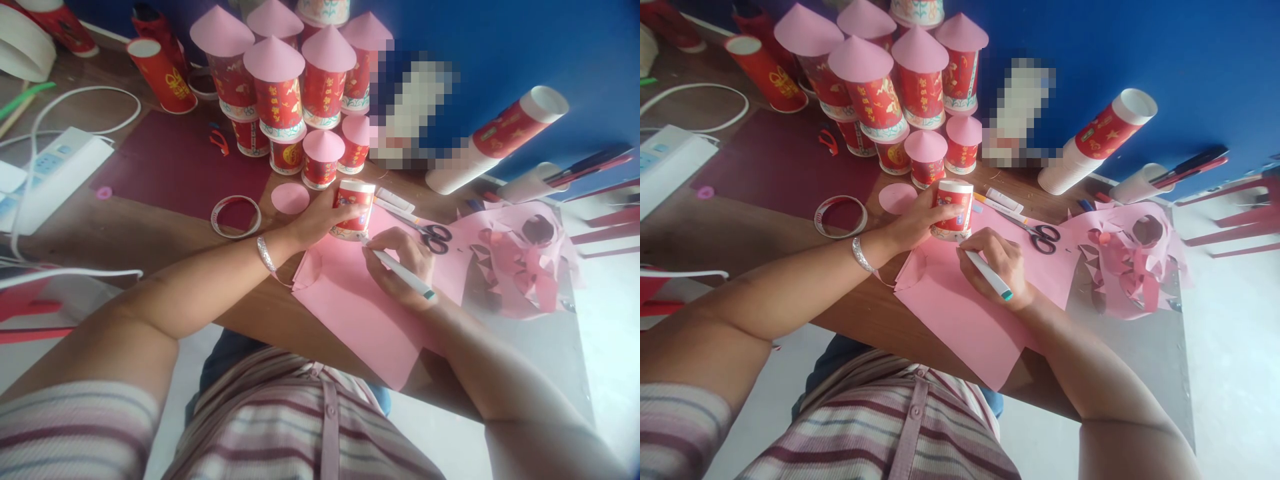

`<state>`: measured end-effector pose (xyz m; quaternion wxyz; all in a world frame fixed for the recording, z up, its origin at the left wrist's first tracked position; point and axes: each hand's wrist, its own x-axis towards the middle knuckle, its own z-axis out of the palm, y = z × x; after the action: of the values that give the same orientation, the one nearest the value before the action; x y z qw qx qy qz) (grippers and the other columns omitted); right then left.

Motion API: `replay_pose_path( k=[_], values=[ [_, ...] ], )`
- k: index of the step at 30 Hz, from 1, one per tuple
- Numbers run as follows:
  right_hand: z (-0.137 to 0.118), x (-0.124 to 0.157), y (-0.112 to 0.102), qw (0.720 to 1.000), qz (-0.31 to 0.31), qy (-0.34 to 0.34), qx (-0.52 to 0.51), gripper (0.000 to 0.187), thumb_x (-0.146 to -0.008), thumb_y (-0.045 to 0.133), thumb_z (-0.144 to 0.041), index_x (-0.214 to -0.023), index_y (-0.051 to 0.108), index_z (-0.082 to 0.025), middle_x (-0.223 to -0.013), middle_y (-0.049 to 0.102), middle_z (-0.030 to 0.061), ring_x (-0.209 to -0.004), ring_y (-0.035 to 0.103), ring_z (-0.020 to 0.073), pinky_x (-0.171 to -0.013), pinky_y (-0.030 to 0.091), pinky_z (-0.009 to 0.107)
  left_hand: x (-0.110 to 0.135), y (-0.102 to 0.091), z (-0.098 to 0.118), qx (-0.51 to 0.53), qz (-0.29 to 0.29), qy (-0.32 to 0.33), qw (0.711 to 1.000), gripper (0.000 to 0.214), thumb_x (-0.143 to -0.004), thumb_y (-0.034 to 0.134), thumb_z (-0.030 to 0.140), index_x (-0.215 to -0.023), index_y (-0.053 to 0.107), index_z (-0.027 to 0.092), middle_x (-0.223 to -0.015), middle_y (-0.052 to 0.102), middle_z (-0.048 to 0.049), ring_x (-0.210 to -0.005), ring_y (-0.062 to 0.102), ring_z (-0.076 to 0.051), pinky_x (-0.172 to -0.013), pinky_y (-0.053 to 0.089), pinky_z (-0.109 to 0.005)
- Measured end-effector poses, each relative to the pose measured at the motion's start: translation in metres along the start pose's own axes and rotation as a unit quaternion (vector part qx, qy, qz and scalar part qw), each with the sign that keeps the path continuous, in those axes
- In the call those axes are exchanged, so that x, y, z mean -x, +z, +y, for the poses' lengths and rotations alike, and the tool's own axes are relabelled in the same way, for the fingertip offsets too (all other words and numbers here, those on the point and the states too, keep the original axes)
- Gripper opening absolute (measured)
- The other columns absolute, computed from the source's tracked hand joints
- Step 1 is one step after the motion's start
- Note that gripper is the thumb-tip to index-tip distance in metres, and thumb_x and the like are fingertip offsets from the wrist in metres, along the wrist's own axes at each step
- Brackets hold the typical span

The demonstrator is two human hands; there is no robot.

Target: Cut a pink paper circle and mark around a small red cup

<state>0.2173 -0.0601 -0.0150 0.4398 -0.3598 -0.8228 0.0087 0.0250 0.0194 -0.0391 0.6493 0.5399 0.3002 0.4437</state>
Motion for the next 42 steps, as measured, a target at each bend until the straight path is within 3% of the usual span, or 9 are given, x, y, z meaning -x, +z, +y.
replay_pose_path(
  k=[8, 15, 24, 42],
  values=[
    [0.0028, 0.0026, 0.0017, 1.000, -0.010, 0.004, 0.024, 0.009, -0.101, 0.068, -0.019, -0.099, 0.065, -0.028, -0.083, 0.077, -0.0013, -0.066, 0.076, 0.0170, -0.057, 0.058, 0.029, 0.0004, 0.0008, 0.0004, -0.010, 0.001, -0.006, 1.000, 0.042, -0.087, 0.082, 0.049, -0.111, 0.061, 0.021, -0.097, 0.071, -0.0026, -0.095, 0.071, -0.021, -0.095, 0.060, -0.040],
    [0.0006, 0.0002, 0.0017, 1.000, -0.016, 0.012, -0.020, 0.013, -0.099, 0.069, -0.015, -0.100, 0.066, -0.027, -0.086, 0.078, -0.0013, -0.070, 0.076, 0.0160, -0.059, 0.058, 0.027, 0.0000, 0.0003, -0.0004, -0.023, -0.005, 0.004, 1.000, 0.041, -0.089, 0.081, 0.050, -0.110, 0.061, 0.021, -0.100, 0.071, -0.0042, -0.099, 0.071, -0.022, -0.098, 0.059, -0.041],
    [0.0044, 0.0015, 0.0023, 1.000, -0.007, 0.004, 0.028, 0.010, -0.101, 0.067, -0.018, -0.100, 0.064, -0.028, -0.083, 0.078, -0.0017, -0.068, 0.077, 0.0167, -0.057, 0.058, 0.029, -0.0008, -0.0006, -0.0018, -0.007, 0.001, -0.008, 1.000, 0.046, -0.085, 0.085, 0.049, -0.115, 0.064, 0.020, -0.104, 0.075, -0.0052, -0.100, 0.072, -0.022, -0.098, 0.060, -0.040],
    [0.0013, 0.0001, 0.0012, 1.000, -0.015, -0.001, 0.007, 0.018, -0.097, 0.069, -0.011, -0.101, 0.063, -0.027, -0.084, 0.077, -0.0027, -0.068, 0.075, 0.0152, -0.059, 0.054, 0.026, -0.0004, 0.0003, 0.0009, -0.011, -0.012, 0.000, 1.000, 0.043, -0.088, 0.083, 0.050, -0.112, 0.064, 0.020, -0.103, 0.074, -0.0058, -0.099, 0.071, -0.023, -0.097, 0.059, -0.041]
  ],
)
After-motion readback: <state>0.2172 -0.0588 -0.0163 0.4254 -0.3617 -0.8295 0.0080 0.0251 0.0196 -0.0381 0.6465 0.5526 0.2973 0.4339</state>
